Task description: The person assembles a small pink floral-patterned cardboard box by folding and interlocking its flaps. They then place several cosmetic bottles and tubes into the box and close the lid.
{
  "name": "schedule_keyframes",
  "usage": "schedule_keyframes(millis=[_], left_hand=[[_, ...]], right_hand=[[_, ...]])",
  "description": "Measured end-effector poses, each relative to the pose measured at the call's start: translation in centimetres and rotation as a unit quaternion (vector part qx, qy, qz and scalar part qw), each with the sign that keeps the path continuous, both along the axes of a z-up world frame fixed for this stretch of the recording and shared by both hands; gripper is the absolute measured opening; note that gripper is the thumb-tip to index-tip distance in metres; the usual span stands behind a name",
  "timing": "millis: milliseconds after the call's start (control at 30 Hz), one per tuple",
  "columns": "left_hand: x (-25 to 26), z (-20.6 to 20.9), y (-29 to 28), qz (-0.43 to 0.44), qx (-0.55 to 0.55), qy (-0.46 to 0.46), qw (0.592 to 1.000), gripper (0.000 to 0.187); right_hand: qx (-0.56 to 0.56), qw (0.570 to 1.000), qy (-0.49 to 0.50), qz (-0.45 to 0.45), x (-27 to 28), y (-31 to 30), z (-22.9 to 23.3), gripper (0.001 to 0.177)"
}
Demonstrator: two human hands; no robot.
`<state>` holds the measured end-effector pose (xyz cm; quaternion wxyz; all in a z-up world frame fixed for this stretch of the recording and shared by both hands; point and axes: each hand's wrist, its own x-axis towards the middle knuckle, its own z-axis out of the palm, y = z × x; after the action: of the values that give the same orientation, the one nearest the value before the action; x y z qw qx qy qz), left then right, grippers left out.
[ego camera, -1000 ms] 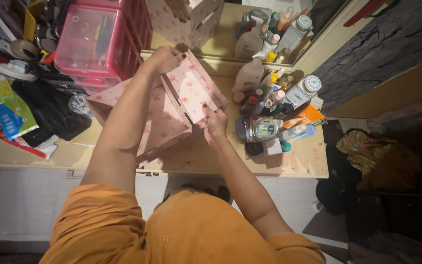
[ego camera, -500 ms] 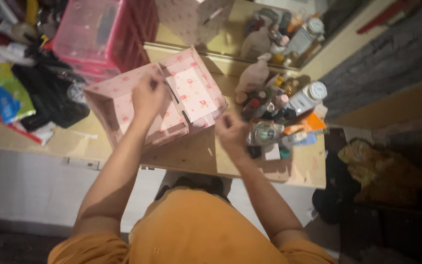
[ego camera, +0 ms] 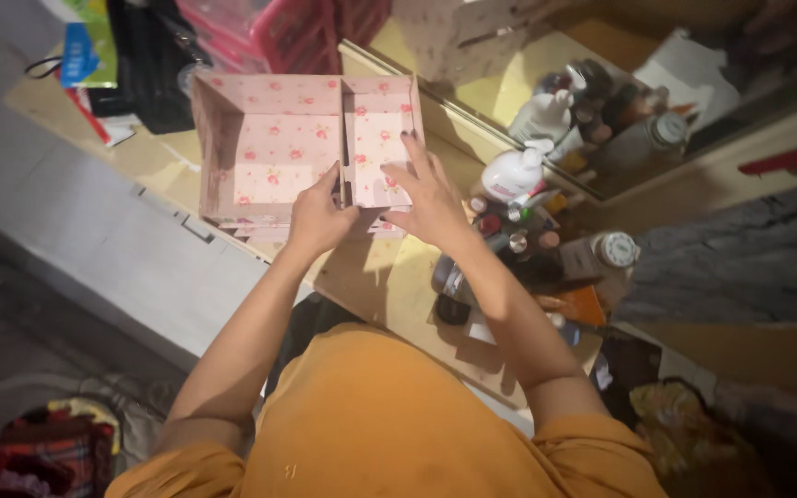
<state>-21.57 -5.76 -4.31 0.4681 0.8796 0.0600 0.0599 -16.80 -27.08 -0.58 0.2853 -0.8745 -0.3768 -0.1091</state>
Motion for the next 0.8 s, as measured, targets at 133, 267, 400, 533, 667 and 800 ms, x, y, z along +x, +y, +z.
schedule_keyframes(millis=[133,267,400,533,667,800], left_hand=[[0.0,0.4,0.0,-0.008,0.040,-0.002,0.999,0.084],[0.0,0.4,-0.3,0.002,0.045,0.018,0.999,0.080],[0.0,0.5,-0.1,-0.017,0.042,-0.005,0.999,0.083],[0.1,0.5,-0.6,0.006,-0.003,0.021,1.000,0.082],[0.3,0.7,-1.2,0.036,0.050,0.042,0.997,0.082],[0.2,0.5,-1.5,0.034,0.042,0.034,0.998,0.077]], right_hand=[[-0.008,0.999,-0.045,0.003,-0.1,-0.2,0.0,0.057],[-0.083,0.994,-0.077,0.001,0.0,-0.8,0.1,0.060],[-0.078,0.989,-0.127,-0.003,0.5,-0.9,-0.3,0.052],[-0.092,0.987,-0.134,-0.002,0.9,-1.2,-1.0,0.052],[-0.095,0.985,-0.145,0.001,1.2,-1.5,-1.4,0.052],[-0.092,0.986,-0.141,0.006,1.2,-1.5,-1.4,0.050]])
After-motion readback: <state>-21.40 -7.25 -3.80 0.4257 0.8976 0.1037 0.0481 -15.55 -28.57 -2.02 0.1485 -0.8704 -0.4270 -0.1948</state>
